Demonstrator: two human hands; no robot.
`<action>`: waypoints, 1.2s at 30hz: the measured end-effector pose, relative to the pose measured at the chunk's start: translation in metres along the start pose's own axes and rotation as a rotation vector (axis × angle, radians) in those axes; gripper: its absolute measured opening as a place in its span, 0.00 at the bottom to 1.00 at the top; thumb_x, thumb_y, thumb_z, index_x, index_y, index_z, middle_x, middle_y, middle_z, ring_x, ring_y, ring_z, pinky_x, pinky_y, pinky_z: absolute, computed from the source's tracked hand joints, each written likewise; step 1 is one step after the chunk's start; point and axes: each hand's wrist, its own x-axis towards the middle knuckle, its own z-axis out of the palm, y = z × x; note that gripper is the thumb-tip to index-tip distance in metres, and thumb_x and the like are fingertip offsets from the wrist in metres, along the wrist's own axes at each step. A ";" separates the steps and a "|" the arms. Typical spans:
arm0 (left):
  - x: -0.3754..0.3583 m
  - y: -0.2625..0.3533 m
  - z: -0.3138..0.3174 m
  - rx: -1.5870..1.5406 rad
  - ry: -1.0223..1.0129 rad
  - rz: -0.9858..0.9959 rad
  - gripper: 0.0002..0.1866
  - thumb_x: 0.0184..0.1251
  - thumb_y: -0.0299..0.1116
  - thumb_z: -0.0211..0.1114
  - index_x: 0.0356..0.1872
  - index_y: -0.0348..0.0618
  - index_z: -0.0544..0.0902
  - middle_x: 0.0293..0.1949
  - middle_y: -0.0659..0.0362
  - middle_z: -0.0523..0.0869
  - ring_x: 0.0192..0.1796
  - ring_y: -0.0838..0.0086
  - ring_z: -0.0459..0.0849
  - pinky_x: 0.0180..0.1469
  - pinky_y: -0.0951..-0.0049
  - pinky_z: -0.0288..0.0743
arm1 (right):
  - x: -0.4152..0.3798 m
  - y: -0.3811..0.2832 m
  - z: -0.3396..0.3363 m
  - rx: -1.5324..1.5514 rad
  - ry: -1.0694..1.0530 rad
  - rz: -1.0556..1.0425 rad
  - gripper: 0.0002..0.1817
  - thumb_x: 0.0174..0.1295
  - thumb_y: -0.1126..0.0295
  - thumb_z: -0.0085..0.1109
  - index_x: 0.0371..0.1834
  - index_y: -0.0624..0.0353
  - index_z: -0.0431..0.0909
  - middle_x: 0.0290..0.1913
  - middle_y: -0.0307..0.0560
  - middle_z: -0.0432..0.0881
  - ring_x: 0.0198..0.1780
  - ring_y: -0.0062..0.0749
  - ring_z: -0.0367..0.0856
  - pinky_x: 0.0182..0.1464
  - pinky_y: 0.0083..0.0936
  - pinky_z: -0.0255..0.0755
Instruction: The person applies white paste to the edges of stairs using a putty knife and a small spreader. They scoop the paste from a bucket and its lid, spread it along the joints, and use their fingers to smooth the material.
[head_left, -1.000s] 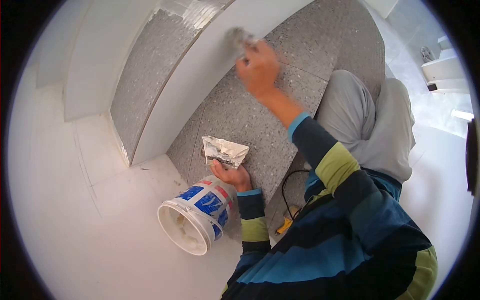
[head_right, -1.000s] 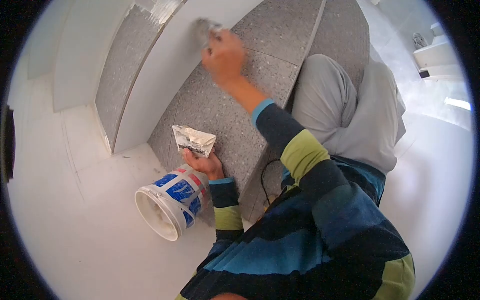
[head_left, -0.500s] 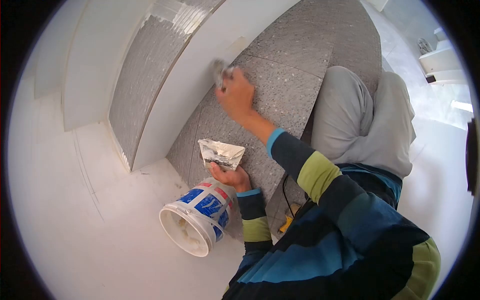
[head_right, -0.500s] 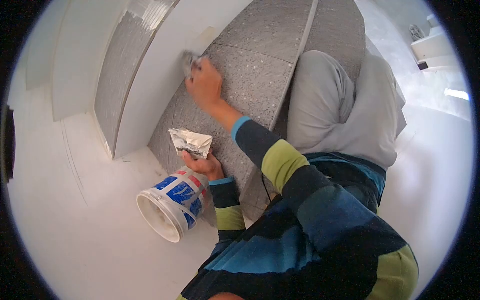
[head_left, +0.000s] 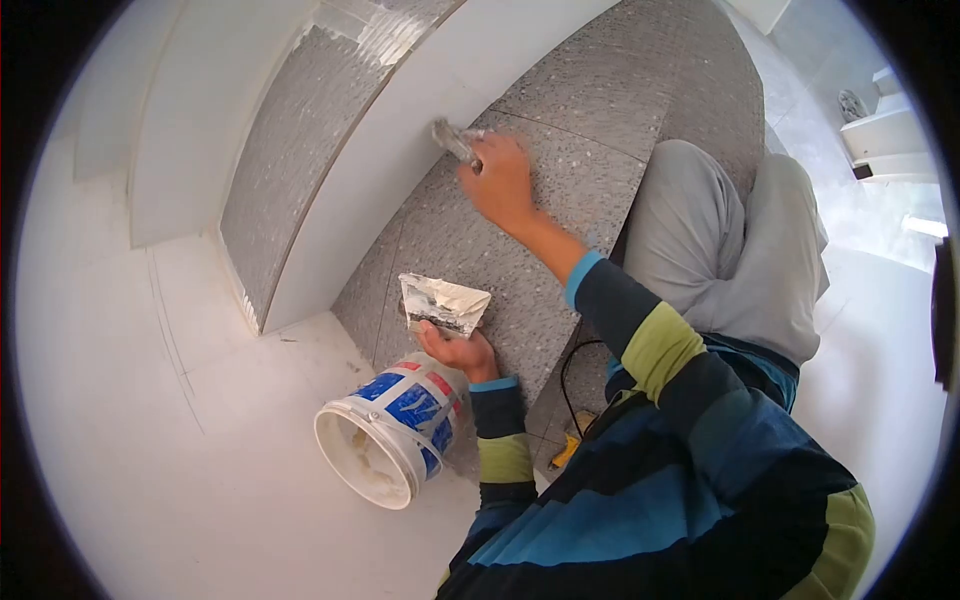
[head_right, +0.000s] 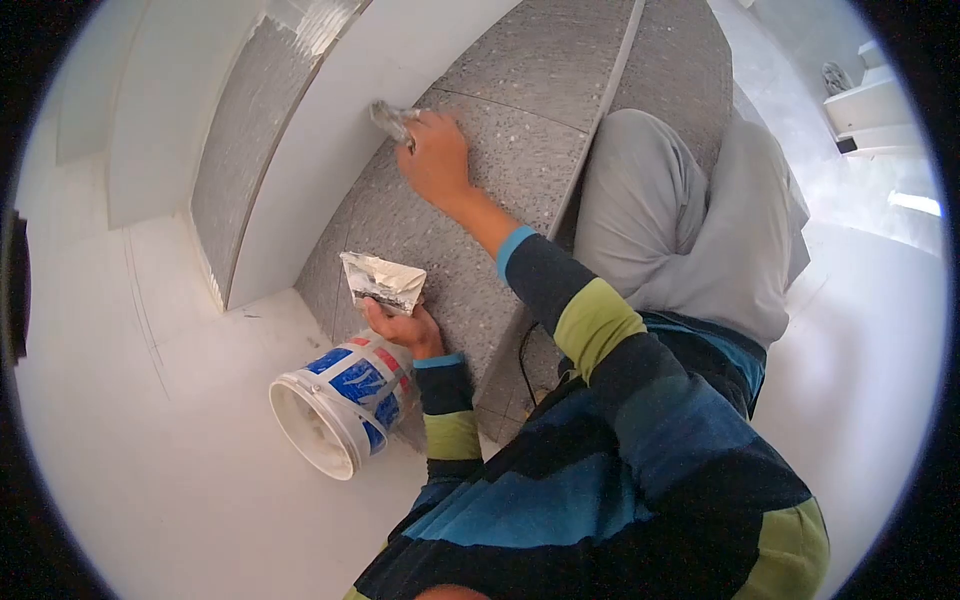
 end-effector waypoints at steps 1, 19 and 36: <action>-0.001 0.000 0.001 0.001 0.002 0.001 0.25 0.62 0.44 0.43 0.54 0.36 0.67 0.39 0.53 0.79 0.30 0.68 0.80 0.18 0.75 0.69 | -0.007 0.006 0.004 0.088 -0.018 -0.138 0.15 0.44 0.71 0.57 0.36 0.65 0.77 0.34 0.52 0.73 0.39 0.47 0.72 0.39 0.40 0.66; -0.007 -0.016 -0.024 -0.166 0.147 0.004 0.27 0.67 0.43 0.41 0.62 0.35 0.60 0.59 0.49 0.67 0.61 0.61 0.66 0.65 0.62 0.56 | 0.061 0.020 -0.269 -0.101 -0.166 0.139 0.17 0.53 0.73 0.56 0.45 0.71 0.74 0.37 0.45 0.79 0.39 0.24 0.74 0.45 0.19 0.67; -0.011 -0.018 -0.031 0.108 0.344 0.036 0.31 0.68 0.47 0.41 0.63 0.31 0.57 0.64 0.45 0.59 0.65 0.60 0.61 0.68 0.63 0.50 | 0.044 0.030 -0.298 -0.019 -0.064 0.362 0.08 0.49 0.79 0.53 0.34 0.67 0.73 0.33 0.40 0.75 0.36 0.21 0.71 0.42 0.20 0.65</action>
